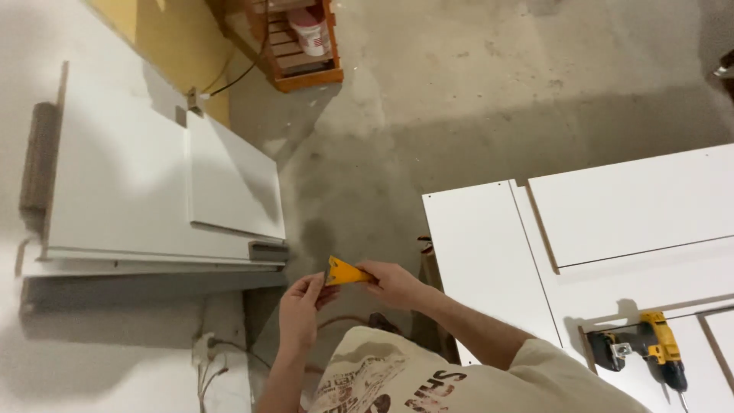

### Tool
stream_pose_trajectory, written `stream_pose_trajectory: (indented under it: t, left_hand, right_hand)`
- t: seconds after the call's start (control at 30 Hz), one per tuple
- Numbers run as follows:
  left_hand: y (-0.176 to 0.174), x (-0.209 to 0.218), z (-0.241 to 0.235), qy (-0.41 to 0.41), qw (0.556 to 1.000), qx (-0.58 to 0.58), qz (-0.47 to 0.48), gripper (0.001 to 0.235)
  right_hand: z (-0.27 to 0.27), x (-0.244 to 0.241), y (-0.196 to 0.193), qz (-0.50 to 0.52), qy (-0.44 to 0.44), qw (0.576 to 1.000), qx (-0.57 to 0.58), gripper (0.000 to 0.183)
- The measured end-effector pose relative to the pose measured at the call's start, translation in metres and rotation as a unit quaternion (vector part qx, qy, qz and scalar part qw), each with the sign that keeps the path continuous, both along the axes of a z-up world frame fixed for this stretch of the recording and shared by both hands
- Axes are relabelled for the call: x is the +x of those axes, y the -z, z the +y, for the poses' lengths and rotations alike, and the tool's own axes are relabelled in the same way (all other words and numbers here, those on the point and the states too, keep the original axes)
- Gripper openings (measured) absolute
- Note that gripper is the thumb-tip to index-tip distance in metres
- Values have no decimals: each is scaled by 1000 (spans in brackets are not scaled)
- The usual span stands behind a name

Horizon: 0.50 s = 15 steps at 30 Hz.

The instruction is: Assembling white wooden panels using a power drill and screws on a workbench

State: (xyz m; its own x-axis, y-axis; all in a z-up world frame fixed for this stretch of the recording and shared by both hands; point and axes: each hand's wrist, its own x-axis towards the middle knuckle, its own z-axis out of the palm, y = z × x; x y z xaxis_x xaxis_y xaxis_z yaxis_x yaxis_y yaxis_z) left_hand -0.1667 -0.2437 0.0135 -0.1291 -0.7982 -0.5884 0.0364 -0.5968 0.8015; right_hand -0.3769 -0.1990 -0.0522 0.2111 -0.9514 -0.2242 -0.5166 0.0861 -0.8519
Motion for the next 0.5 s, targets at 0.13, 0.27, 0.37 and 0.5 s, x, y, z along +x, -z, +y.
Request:
stream_pose_trajectory:
  t: [0.13, 0.27, 0.37, 0.5]
  left_hand:
    - [-3, -46, -45, 55, 998, -12, -38, 15]
    - [31, -101, -89, 173, 981, -79, 46, 22]
    - [42, -161, -140, 262, 958, -85, 73, 23]
    - [69, -228, -215, 402, 911, -92, 17, 16]
  right_hand:
    - [-29, -36, -12, 38, 26, 999, -2, 48]
    - [-44, -63, 2, 48, 166, 976, -131, 61]
    - [-63, -110, 20, 78, 342, 920, -176, 65]
    - [-74, -186, 90, 156, 573, 800, -80, 59]
